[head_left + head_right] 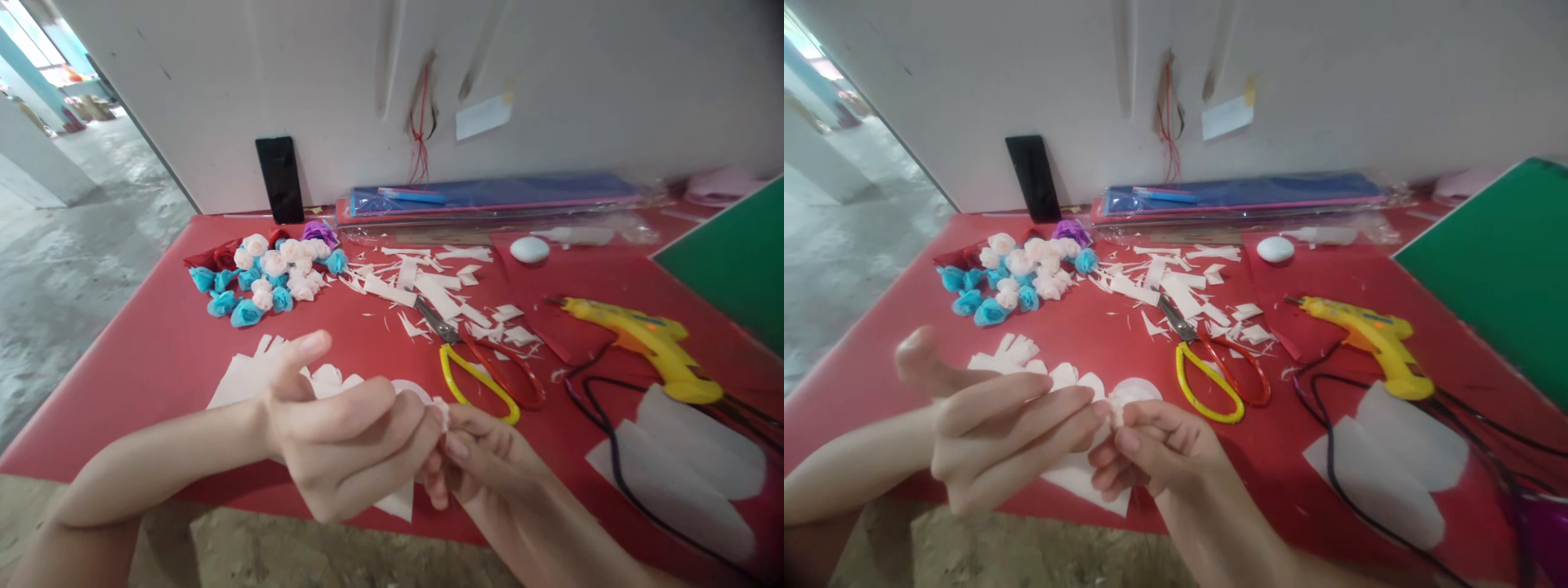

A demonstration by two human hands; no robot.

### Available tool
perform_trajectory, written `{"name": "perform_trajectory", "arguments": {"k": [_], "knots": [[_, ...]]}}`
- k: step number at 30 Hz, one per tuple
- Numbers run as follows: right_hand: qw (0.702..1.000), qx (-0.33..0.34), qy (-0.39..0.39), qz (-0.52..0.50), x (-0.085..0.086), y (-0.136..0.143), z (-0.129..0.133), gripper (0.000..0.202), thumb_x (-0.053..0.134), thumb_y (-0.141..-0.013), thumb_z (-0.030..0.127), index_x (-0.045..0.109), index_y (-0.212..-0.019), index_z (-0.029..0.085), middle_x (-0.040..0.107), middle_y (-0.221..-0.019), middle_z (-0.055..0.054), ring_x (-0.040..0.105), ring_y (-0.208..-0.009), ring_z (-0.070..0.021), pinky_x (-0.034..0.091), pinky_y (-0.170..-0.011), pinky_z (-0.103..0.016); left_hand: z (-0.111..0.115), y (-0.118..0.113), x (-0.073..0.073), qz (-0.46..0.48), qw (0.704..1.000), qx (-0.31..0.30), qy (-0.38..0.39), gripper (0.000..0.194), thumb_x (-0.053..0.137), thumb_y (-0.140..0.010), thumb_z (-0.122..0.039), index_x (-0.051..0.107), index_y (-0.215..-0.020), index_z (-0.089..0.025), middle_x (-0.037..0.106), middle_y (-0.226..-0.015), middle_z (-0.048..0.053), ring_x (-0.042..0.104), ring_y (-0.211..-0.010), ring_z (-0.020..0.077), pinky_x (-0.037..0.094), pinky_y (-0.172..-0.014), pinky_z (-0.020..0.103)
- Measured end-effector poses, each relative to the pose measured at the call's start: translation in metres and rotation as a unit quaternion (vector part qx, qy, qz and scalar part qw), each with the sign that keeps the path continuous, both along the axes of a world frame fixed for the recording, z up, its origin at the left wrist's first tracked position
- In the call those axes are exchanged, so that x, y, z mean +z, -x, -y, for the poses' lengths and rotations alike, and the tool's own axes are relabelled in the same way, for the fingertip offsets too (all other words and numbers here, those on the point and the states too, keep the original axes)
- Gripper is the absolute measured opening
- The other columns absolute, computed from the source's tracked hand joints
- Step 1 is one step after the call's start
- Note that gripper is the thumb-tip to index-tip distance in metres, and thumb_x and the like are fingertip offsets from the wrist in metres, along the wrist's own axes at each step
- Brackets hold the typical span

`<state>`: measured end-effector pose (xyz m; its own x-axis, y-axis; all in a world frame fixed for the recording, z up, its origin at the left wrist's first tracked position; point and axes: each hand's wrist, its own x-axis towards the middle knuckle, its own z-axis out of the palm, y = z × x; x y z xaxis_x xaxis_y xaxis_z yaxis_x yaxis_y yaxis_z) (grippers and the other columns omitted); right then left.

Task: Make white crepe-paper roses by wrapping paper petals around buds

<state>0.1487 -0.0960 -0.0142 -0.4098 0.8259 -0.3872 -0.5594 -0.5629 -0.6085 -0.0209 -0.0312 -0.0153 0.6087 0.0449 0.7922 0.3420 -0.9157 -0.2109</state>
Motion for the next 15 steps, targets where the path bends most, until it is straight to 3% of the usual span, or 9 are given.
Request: {"name": "perform_trajectory", "arguments": {"k": [3, 7, 11, 15], "knots": [[1.0, -0.005, 0.015, 0.01, 0.003, 0.0, 0.0, 0.014, 0.071, -0.068, 0.027, 0.066, -0.059, 0.018, 0.063, -0.055, 0.003, 0.056, -0.052, -0.0048, 0.044, -0.054, -0.013, 0.0, 0.002, -0.005, -0.011, 0.999, 0.026, 0.019, 0.016, 0.056, -0.075, -0.027, 0.063, -0.087, -0.036, 0.065, -0.063, -0.009, 0.059, -0.052, 0.0102, 0.058, -0.068, 0.03], [1.0, 0.001, 0.02, 0.009, 0.002, 0.0, 0.002, 0.015, 0.073, -0.065, 0.029, 0.066, -0.058, 0.018, 0.063, -0.054, 0.002, 0.056, -0.051, -0.0053, 0.044, -0.053, -0.014, 0.002, 0.003, -0.006, -0.009, 0.994, 0.067, -0.084, 0.018, 0.057, -0.074, -0.026, 0.063, -0.087, -0.036, 0.066, -0.064, -0.008, 0.059, -0.053, 0.0113, 0.059, -0.064, 0.03], [1.0, 0.0, 0.021, 0.011, 0.0, 0.001, 0.003, 0.014, 0.072, -0.067, 0.028, 0.066, -0.061, 0.018, 0.063, -0.056, 0.002, 0.056, -0.052, -0.0056, 0.044, -0.055, -0.015, 0.003, -0.002, 0.007, -0.02, 0.985, 0.05, -0.161, 0.012, 0.057, -0.074, -0.023, 0.065, -0.069, -0.03, 0.066, -0.07, -0.009, 0.06, -0.061, 0.0087, 0.058, -0.059, 0.022], [0.999, 0.011, 0.027, 0.02, 0.003, 0.0, 0.004, 0.015, 0.071, -0.068, 0.03, 0.065, -0.062, 0.018, 0.063, -0.058, 0.002, 0.056, -0.053, -0.0061, 0.044, -0.056, -0.016, 0.003, -0.005, 0.015, -0.03, 0.98, 0.036, -0.196, 0.027, 0.052, -0.075, -0.014, 0.062, -0.052, -0.024, 0.065, -0.066, -0.008, 0.058, -0.064, 0.006, 0.055, -0.057, 0.015]]}}
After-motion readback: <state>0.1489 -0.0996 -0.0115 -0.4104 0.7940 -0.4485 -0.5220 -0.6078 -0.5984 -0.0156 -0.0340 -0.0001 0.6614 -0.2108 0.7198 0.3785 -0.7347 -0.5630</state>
